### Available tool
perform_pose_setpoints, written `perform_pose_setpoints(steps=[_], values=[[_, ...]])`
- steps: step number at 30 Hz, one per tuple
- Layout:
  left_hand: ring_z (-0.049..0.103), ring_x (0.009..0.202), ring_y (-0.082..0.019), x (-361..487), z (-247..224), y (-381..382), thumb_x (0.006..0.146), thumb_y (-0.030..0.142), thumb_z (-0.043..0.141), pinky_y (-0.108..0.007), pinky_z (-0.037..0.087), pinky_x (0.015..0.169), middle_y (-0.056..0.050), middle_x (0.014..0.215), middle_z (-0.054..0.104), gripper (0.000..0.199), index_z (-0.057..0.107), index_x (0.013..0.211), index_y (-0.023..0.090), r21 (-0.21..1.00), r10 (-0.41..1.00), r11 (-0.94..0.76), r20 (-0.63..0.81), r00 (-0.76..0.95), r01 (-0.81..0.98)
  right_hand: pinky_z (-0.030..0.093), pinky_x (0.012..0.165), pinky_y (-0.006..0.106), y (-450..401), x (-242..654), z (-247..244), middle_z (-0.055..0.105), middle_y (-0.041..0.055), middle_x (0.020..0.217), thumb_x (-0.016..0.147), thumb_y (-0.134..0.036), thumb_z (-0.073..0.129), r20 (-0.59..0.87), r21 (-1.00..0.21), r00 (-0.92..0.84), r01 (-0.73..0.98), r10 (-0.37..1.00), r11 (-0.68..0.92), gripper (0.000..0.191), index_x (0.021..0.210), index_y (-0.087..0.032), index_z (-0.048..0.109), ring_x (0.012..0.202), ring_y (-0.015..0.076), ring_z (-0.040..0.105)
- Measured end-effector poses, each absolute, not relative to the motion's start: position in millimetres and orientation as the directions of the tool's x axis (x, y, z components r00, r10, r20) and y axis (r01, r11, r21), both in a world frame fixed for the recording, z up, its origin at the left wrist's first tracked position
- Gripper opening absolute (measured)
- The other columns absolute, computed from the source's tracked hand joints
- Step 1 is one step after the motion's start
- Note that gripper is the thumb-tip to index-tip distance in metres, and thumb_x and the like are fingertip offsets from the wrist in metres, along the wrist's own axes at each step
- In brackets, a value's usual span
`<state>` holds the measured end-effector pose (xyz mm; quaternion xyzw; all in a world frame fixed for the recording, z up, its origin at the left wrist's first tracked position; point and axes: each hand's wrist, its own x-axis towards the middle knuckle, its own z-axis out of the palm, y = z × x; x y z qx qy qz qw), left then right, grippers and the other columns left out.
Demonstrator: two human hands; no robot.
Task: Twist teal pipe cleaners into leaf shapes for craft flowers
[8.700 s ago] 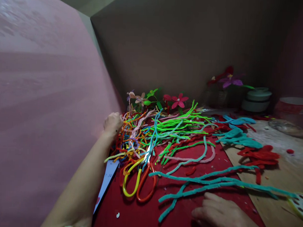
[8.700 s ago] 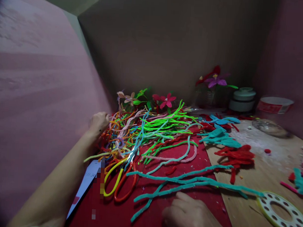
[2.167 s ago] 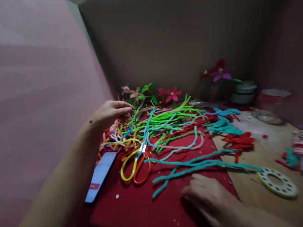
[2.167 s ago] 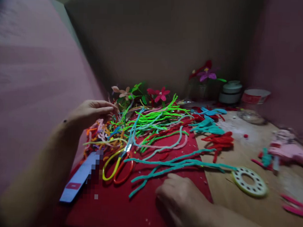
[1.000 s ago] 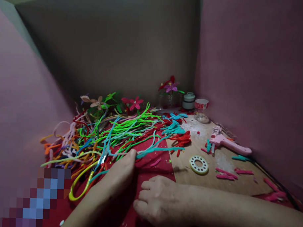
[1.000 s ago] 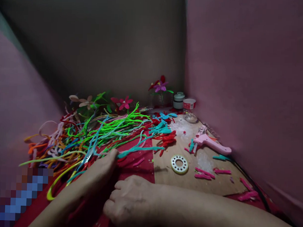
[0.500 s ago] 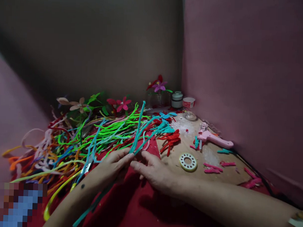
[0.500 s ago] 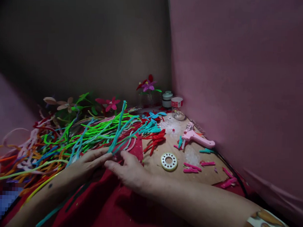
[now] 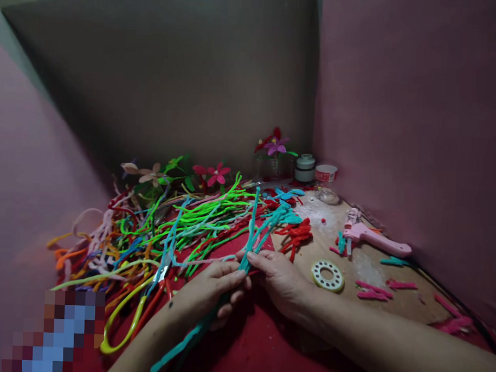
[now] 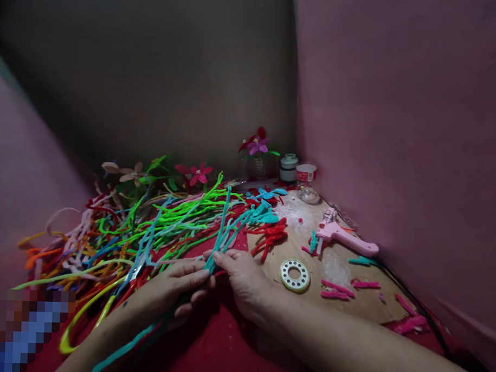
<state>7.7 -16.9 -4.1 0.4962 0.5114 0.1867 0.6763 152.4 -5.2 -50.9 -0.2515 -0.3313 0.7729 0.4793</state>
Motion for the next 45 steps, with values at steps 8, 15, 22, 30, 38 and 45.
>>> perform_pose_setpoints(steps=[8,15,22,30,38,45], values=[[0.022,0.037,-0.003,6,-11,-22,0.078,0.04,0.05,-0.014,0.02,0.031,0.007,0.057,0.035,0.023,0.052,0.082,0.018,0.864,0.698,0.434,-0.502,0.51,0.256,0.045,0.056,0.026,0,162,-39,0.06,0.0034,0.066,0.071,-0.037,0.063,-0.064,-0.658,-0.343,-0.691,0.937,-0.298,0.026,0.068,-0.012,0.057,0.059,0.0123,0.055],[0.016,0.036,-0.002,-5,-11,-16,0.08,0.039,0.047,-0.016,0.014,0.032,0.008,0.054,0.03,0.023,0.045,0.072,0.018,0.902,0.75,0.363,-0.431,0.501,0.232,0.046,0.078,0.037,16,176,-27,0.06,0.0015,0.07,0.07,-0.023,0.065,-0.098,-0.514,-0.2,-0.828,0.975,-0.222,0.014,0.067,-0.017,0.053,0.074,0.0161,0.06],[0.021,0.034,-0.003,6,-13,-21,0.08,0.04,0.045,-0.016,0.018,0.033,0.009,0.052,0.028,0.022,0.046,0.078,0.018,0.908,0.779,0.297,-0.409,0.475,0.294,0.043,0.082,0.034,-6,163,-34,0.065,0.0051,0.081,0.076,-0.032,0.06,0.018,-0.638,-0.474,-0.683,0.88,-0.355,0.017,0.073,-0.015,0.06,0.083,0.0168,0.059],[0.027,0.042,-0.004,-8,-2,-19,0.078,0.034,0.048,-0.016,0.02,0.037,0.008,0.053,0.031,0.021,0.043,0.067,0.017,0.868,0.807,0.058,-0.331,0.49,0.493,0.049,0.07,0.032,13,181,-28,0.061,0.0029,0.067,0.078,-0.019,0.055,-0.119,-0.544,-0.292,-0.781,0.949,-0.309,0.014,0.064,-0.016,0.056,0.067,0.0147,0.06],[0.048,0.046,-0.006,-18,-11,-14,0.066,0.021,0.063,-0.018,0.037,0.044,0.004,0.058,0.053,0.014,0.056,0.076,0.015,0.856,0.713,0.074,-0.404,0.573,0.512,0.044,0.045,0.021,23,200,-26,0.052,-0.0011,0.056,0.077,-0.018,0.054,-0.127,-0.557,-0.379,-0.737,0.917,-0.382,0.012,0.065,-0.017,0.054,0.045,0.0083,0.047],[0.061,0.086,-0.016,-21,4,-17,0.074,0.016,0.054,-0.027,0.047,0.072,-0.007,0.097,0.064,0.029,0.057,0.103,0.018,0.898,0.755,-0.188,-0.127,0.643,0.398,0.047,0.051,0.029,2,183,-40,0.059,0.0019,0.06,0.079,-0.026,0.054,-0.156,-0.599,-0.537,-0.616,0.829,-0.512,0.011,0.07,-0.019,0.058,0.048,0.0137,0.054]])
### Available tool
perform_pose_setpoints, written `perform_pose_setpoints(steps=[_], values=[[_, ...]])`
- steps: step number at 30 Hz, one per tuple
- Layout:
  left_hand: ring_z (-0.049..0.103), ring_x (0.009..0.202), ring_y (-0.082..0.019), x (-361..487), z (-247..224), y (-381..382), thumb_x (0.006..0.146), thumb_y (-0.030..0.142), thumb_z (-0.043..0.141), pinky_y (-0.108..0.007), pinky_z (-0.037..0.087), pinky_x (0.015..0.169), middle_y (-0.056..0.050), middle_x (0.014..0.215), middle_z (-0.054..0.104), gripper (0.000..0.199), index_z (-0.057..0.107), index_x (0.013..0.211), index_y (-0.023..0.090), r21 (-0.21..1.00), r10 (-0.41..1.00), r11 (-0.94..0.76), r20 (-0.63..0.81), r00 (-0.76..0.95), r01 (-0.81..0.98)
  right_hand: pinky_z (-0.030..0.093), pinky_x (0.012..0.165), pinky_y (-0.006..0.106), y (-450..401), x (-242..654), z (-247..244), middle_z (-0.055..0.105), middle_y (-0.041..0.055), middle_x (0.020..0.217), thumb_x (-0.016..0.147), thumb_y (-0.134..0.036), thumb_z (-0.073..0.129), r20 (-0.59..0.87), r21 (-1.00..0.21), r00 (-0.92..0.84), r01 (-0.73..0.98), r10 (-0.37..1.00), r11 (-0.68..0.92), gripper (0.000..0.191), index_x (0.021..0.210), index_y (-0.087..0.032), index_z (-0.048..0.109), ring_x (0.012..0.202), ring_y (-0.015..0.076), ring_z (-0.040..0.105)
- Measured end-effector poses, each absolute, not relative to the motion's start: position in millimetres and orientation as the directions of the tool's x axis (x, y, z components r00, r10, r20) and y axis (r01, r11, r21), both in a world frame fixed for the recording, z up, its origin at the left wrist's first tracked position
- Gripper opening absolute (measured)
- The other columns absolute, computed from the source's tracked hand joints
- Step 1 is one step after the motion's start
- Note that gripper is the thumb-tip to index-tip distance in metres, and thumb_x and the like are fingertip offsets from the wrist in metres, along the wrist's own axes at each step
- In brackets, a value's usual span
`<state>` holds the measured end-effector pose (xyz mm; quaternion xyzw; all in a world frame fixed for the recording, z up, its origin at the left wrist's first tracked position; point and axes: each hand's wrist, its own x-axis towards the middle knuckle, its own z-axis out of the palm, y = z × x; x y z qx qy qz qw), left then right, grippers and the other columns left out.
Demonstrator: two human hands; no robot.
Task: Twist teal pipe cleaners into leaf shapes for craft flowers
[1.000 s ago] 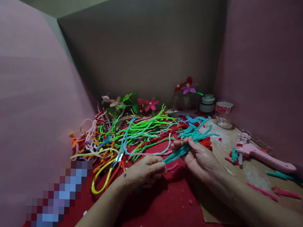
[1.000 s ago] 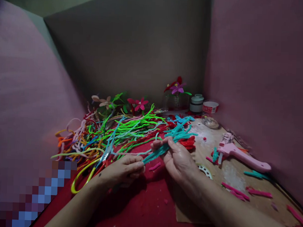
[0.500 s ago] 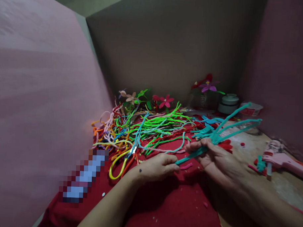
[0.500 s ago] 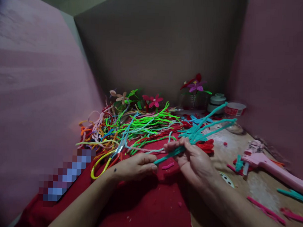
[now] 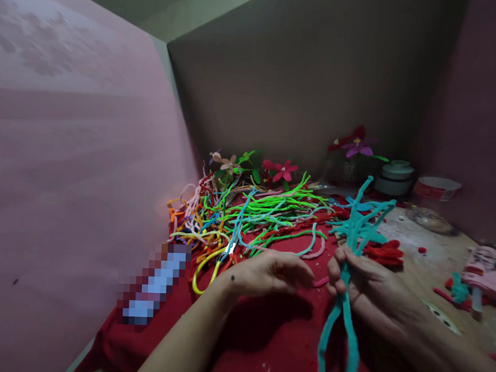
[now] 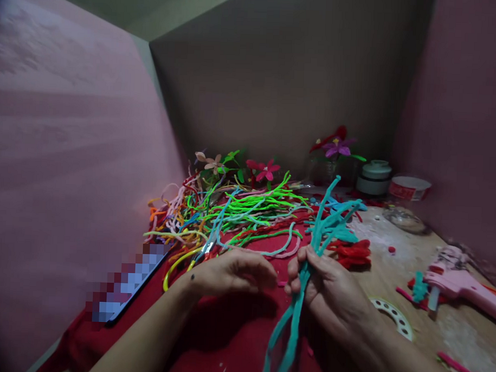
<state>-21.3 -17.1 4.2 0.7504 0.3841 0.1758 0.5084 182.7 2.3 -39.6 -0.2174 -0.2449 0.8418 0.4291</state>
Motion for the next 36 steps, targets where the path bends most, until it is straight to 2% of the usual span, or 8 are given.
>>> perform_pose_setpoints(steps=[3,6,10,14,20,25,30,36], values=[[0.051,0.106,-0.015,-29,8,-10,0.076,0.018,0.056,-0.024,0.038,0.089,-0.004,0.109,0.061,0.021,0.064,0.095,0.02,0.678,0.839,-0.446,0.09,0.536,0.585,0.048,0.056,0.032,-4,179,-43,0.061,0.0023,0.062,0.08,-0.029,0.053,-0.162,-0.603,-0.568,-0.59,0.807,-0.536,0.015,0.07,-0.019,0.057,0.049,0.0143,0.056],[0.058,0.09,-0.012,-53,2,6,0.08,0.027,0.049,-0.021,0.042,0.082,-0.001,0.093,0.065,0.017,0.064,0.087,0.023,0.34,0.966,-0.013,0.247,-0.076,0.94,0.048,0.058,0.03,-6,176,-42,0.063,0.0028,0.063,0.078,-0.026,0.055,-0.183,-0.614,-0.567,-0.572,0.803,-0.544,0.011,0.07,-0.018,0.057,0.053,0.0154,0.059],[0.058,0.092,-0.029,-88,-14,24,0.079,0.029,0.047,-0.04,0.043,0.077,-0.019,0.098,0.06,0.027,0.06,0.093,0.01,0.245,0.867,0.308,0.325,-0.378,0.919,0.048,0.062,0.031,-9,172,-44,0.065,0.0051,0.068,0.077,-0.027,0.056,-0.191,-0.624,-0.574,-0.556,0.797,-0.55,0.011,0.071,-0.017,0.058,0.061,0.0191,0.064],[0.061,0.079,-0.031,-104,-21,28,0.075,0.028,0.048,-0.039,0.043,0.068,-0.017,0.077,0.064,0.021,0.063,0.075,0.013,0.226,0.836,0.392,0.317,-0.448,0.892,0.048,0.066,0.033,-10,171,-48,0.066,0.0072,0.069,0.08,-0.028,0.052,-0.206,-0.637,-0.574,-0.536,0.793,-0.554,0.016,0.071,-0.015,0.058,0.064,0.0205,0.065],[0.059,0.075,-0.02,-98,5,16,0.079,0.036,0.043,-0.028,0.041,0.066,-0.008,0.076,0.063,0.026,0.059,0.08,0.016,0.347,0.78,0.316,0.435,-0.45,0.883,0.045,0.079,0.036,-9,169,-47,0.068,0.0109,0.08,0.079,-0.025,0.054,-0.151,-0.619,-0.551,-0.594,0.821,-0.513,0.015,0.076,-0.012,0.06,0.079,0.022,0.065],[0.036,0.041,-0.006,-34,7,0,0.07,0.042,0.056,-0.019,0.028,0.043,0.006,0.05,0.044,0.026,0.053,0.07,0.016,0.904,0.993,0.021,0.03,-0.111,0.426,0.043,0.083,0.036,-7,161,-44,0.067,0.0111,0.084,0.078,-0.025,0.057,-0.14,-0.595,-0.5,-0.647,0.855,-0.476,0.015,0.078,-0.01,0.062,0.08,0.019,0.064],[0.041,0.055,-0.008,18,-14,-12,0.069,0.027,0.057,-0.02,0.032,0.052,0.004,0.059,0.048,0.015,0.056,0.064,0.013,0.898,0.959,-0.041,-0.088,0.27,0.438,0.045,0.078,0.031,-3,160,-52,0.067,0.0074,0.08,0.074,-0.023,0.062,-0.153,-0.529,-0.456,-0.712,0.876,-0.463,0.012,0.078,-0.012,0.064,0.08,0.0158,0.061],[0.036,0.052,-0.008,17,-20,-13,0.07,0.031,0.056,-0.02,0.028,0.049,0.005,0.056,0.042,0.02,0.054,0.06,0.014,0.844,0.945,-0.065,-0.12,0.305,0.533,0.043,0.081,0.032,-1,161,-57,0.066,0.0086,0.083,0.074,-0.022,0.061,-0.074,-0.486,-0.511,-0.731,0.856,-0.478,0.013,0.079,-0.011,0.063,0.087,0.0176,0.059]])
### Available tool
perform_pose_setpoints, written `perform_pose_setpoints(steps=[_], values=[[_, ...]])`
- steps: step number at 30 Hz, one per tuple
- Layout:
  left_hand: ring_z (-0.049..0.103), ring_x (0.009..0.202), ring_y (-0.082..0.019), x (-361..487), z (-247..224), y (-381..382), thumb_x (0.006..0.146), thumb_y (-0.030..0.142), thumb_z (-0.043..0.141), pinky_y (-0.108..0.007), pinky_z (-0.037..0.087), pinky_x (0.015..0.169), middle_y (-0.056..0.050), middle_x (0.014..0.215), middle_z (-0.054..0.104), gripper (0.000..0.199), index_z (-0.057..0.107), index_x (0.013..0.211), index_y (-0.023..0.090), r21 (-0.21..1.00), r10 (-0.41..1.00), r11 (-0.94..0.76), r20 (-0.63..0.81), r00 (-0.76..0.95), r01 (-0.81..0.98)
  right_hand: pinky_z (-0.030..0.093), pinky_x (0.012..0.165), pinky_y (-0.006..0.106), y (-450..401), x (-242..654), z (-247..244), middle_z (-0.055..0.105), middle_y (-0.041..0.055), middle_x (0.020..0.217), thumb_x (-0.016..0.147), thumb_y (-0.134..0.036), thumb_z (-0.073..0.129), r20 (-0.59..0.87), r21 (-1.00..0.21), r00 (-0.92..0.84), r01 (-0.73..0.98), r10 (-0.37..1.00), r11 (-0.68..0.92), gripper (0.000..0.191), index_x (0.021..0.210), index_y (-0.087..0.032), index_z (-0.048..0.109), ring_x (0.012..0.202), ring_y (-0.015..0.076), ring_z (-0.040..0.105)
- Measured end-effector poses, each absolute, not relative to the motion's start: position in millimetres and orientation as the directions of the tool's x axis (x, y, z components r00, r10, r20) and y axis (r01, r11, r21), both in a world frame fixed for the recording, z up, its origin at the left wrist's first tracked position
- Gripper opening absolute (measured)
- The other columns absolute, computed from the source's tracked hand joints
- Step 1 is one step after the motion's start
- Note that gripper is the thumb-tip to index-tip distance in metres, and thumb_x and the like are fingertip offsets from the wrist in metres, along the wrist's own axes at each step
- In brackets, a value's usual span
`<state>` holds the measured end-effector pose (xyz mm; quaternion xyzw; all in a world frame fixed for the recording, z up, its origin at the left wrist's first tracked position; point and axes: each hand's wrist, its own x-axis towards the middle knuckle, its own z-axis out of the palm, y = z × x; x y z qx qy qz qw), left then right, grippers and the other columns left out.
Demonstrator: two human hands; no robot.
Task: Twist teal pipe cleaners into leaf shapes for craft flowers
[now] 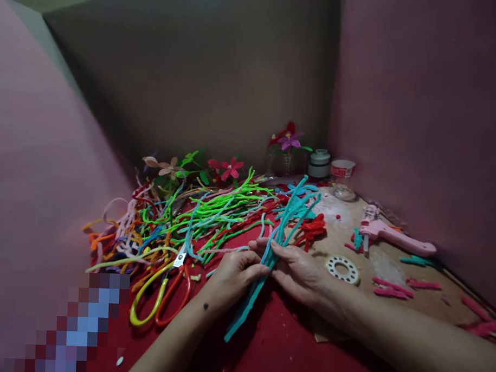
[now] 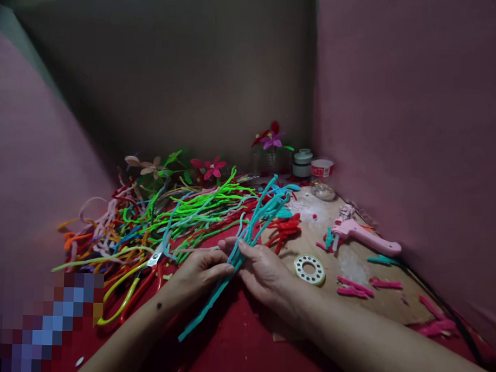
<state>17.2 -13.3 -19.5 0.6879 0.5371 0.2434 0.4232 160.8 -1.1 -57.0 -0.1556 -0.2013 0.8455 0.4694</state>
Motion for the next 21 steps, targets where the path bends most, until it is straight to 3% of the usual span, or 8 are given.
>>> perform_pose_setpoints(steps=[4,7,14,21], values=[[0.023,0.037,-0.004,18.5,-18.4,-14.9,0.07,0.038,0.057,-0.02,0.016,0.038,0.009,0.043,0.028,0.028,0.045,0.057,0.016,0.886,0.878,0.174,-0.337,0.339,0.429,0.043,0.081,0.035,-2.2,158.8,-55.5,0.066,0.0103,0.084,0.076,-0.023,0.058,-0.022,-0.476,-0.544,-0.732,0.839,-0.487,0.013,0.079,-0.01,0.062,0.087,0.0194,0.06],[0.023,0.032,-0.004,20.0,-20.5,-15.9,0.069,0.042,0.058,-0.02,0.014,0.035,0.01,0.039,0.028,0.033,0.041,0.056,0.017,0.899,0.824,0.282,-0.406,0.397,0.335,0.044,0.08,0.037,-4.3,157.0,-52.5,0.066,0.0107,0.082,0.073,-0.024,0.06,-0.03,-0.498,-0.545,-0.719,0.838,-0.485,0.014,0.077,-0.01,0.06,0.085,0.0205,0.06],[0.026,0.03,-0.003,17.5,-24.2,-16.3,0.069,0.04,0.06,-0.019,0.015,0.033,0.009,0.04,0.031,0.031,0.044,0.058,0.015,0.896,0.771,0.37,-0.443,0.458,0.244,0.046,0.078,0.036,-7.9,155.4,-53.6,0.066,0.0105,0.081,0.07,-0.025,0.064,0.002,-0.532,-0.526,-0.721,0.85,-0.445,0.017,0.077,-0.011,0.058,0.082,0.0204,0.061],[0.026,0.029,-0.003,17.8,-26.0,-18.3,0.075,0.043,0.054,-0.018,0.016,0.031,0.008,0.037,0.033,0.037,0.042,0.054,0.015,0.919,0.766,0.336,-0.395,0.507,0.208,0.047,0.074,0.035,-8.4,156.1,-52.3,0.065,0.0105,0.078,0.07,-0.029,0.064,-0.044,-0.573,-0.519,-0.687,0.854,-0.447,0.021,0.078,-0.01,0.059,0.08,0.0206,0.061]])
